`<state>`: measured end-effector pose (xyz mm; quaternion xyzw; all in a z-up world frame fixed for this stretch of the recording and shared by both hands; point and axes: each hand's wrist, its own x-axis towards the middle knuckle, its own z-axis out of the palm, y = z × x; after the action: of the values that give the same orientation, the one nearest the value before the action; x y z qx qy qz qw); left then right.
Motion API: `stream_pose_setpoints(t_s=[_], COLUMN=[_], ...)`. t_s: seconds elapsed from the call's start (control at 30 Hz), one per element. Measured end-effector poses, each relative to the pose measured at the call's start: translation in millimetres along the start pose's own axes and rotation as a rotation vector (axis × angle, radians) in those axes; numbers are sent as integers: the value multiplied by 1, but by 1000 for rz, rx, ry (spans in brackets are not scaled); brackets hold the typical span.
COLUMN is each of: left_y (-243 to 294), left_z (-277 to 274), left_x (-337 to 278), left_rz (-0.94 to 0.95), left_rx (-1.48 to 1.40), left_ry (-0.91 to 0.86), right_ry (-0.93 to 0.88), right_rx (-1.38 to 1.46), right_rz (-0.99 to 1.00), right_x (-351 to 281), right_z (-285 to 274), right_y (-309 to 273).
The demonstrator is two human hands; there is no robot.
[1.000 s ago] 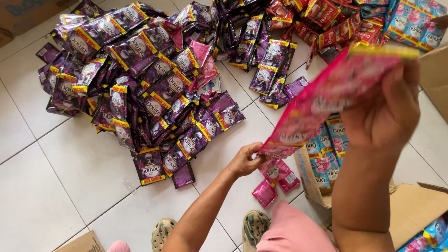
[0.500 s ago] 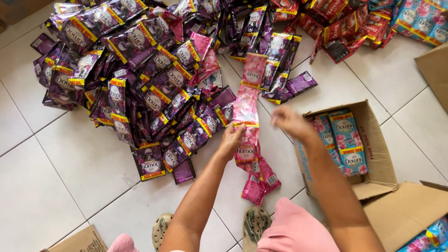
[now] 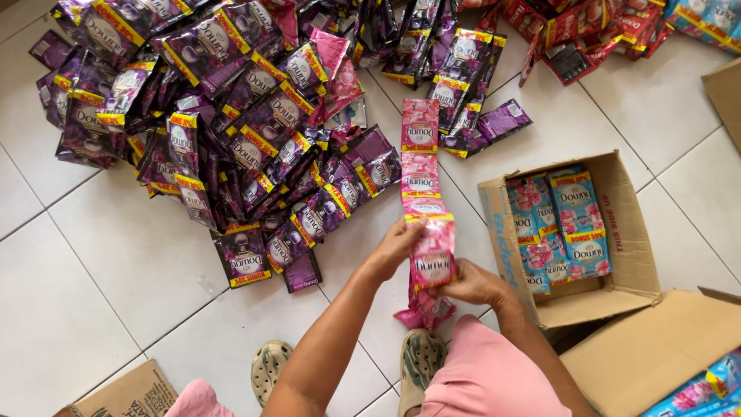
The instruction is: The person sorts and packs laundry detergent packets into cardboard boxes on the floor.
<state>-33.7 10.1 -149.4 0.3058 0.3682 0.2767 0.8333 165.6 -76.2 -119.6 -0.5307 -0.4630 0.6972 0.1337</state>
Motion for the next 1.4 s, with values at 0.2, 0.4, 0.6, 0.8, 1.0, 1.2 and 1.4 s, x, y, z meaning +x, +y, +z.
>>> stream_pose_setpoints(t_s=[0.2, 0.4, 0.6, 0.8, 1.0, 1.2, 1.4], left_y=[-22, 3, -61, -53, 9, -38, 12], left_z=[-17, 5, -32, -38, -26, -83, -33], left_x=[-9, -28, -12, -29, -71, -61, -52], left_rz=[22, 321, 199, 61, -557, -273, 228], left_rx=[65, 496, 360, 262, 505, 720, 368], left_ry=[-72, 31, -20, -33, -57, -88, 51], right_ry=[335, 443, 471, 424, 272, 226, 187], right_rx=[308, 860, 1092, 897, 1055, 847, 573], right_rz=[-305, -473, -425, -464, -263, -253, -316], right_x=[5, 22, 32, 48, 47, 45, 25], right_z=[-36, -56, -73, -77, -24, 17, 18], right_y=[-19, -75, -91, -69, -52, -9, -14])
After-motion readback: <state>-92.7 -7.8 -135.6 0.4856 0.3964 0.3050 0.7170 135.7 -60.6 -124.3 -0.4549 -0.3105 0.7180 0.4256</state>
